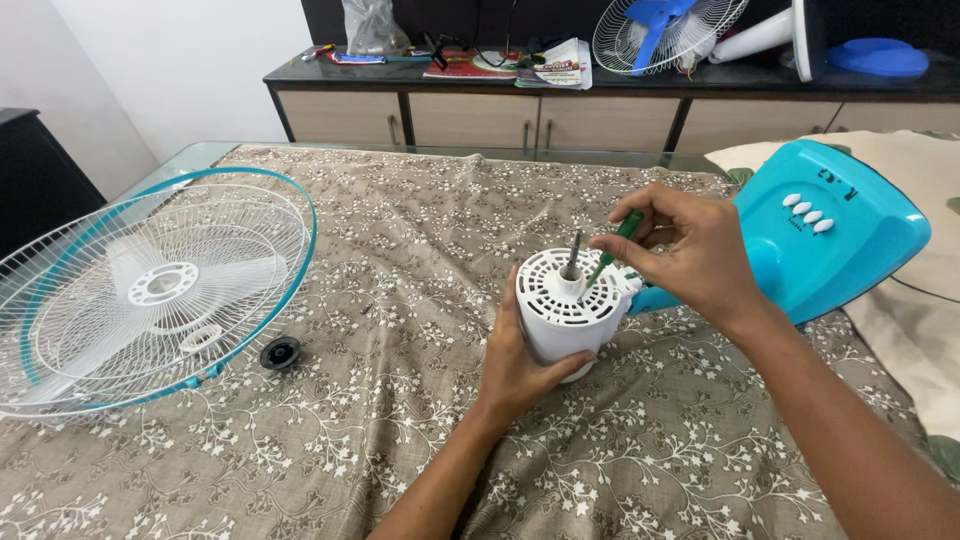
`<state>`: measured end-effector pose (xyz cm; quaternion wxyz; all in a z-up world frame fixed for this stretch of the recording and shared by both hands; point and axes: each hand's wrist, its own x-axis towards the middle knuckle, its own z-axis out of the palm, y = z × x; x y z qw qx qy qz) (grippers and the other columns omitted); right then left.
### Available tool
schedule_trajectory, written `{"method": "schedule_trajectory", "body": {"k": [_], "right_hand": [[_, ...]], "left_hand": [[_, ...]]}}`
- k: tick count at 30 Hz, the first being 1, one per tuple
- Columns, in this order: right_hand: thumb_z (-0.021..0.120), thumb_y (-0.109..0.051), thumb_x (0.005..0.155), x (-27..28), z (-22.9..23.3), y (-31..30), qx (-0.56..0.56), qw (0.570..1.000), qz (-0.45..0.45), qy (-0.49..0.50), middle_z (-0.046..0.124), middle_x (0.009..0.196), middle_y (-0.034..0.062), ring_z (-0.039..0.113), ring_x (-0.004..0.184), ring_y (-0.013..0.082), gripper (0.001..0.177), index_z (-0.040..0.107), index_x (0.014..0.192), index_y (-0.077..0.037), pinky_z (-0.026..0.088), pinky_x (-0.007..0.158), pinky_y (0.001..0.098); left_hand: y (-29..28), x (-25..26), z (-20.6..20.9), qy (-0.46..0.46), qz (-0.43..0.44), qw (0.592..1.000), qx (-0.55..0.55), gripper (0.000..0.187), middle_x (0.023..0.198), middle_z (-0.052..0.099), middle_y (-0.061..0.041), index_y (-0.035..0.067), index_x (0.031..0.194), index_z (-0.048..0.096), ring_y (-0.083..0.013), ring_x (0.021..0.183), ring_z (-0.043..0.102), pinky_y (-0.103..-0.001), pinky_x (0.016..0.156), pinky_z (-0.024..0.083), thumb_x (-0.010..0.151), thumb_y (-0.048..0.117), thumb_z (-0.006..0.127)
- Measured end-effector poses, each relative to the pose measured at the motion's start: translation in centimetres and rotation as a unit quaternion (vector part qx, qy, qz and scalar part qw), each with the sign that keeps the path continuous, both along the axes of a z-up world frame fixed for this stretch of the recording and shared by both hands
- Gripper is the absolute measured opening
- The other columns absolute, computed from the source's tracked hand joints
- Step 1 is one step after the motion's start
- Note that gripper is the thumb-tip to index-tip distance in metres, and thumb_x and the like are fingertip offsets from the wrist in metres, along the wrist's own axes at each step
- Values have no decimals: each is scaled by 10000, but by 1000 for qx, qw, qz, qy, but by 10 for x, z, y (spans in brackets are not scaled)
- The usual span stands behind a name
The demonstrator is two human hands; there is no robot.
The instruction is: The person uses a screwdriver to loosen and remove screws from the rear motor housing of a disassembled electric fan. They repeatedly adjust the fan motor housing and manipulate the screwdriver to access the fasteners.
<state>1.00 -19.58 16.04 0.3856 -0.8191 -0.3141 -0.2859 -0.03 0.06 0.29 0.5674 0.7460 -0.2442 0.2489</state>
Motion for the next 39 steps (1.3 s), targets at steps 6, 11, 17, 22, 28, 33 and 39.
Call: {"method": "schedule_trajectory", "body": {"k": [6,11,17,22,28,33,39], "right_hand": [[889,-189,812,0,0,1,-3,1000,-12,-4,744,778,30,691,687,60,280,732,978,-27,545,589,221],[892,-212,815,0,0,1,-10,1000,-13,-26,750,792,26,708,695,55,286,735,969,-29,553,594,220],[891,-247,803,-1,2,4,-15,999,-20,-20,749,779,32,703,666,62,297,747,944,-28,544,568,223],[870,-287,798,1,15,0,-85,996,-26,26,756,752,32,700,629,80,275,780,914,-55,546,555,249],[850,-298,791,-1,24,-6,-154,988,-3,-3,764,791,24,706,648,93,237,791,869,-82,566,587,267],[836,-299,779,-1,30,-9,-228,973,-21,23,759,771,43,689,634,164,240,797,851,-73,543,567,332],[716,-308,892,-1,42,2,-395,917,-38,37,682,916,84,673,860,287,245,760,995,-90,546,760,420]], "left_hand": [[0,0,0,-2,-5,1000,-4,1300,1390,607,-271,-52,1623,82,-364,1265,667,-449,1109,537,719,367,917],[0,0,0,-8,-4,1000,-6,1300,1412,588,-278,-53,1627,80,-367,1277,658,-451,1112,536,721,364,915],[-1,1,-2,-11,3,1000,3,1301,1407,590,-281,-52,1630,88,-374,1281,651,-460,1118,530,721,367,920],[0,3,-4,-12,3,1000,2,1306,1396,601,-279,-53,1630,87,-374,1278,656,-461,1118,533,718,383,915],[0,1,-4,-16,8,1000,7,1303,1404,596,-279,-43,1630,98,-379,1283,649,-466,1119,529,716,386,922],[-1,2,-4,-13,1,1000,-2,1312,1402,600,-271,-35,1635,81,-370,1266,664,-456,1109,542,717,387,919],[0,1,-2,-19,2,1000,-4,1295,1399,598,-275,-29,1630,88,-368,1257,673,-450,1089,559,722,368,921]]}}
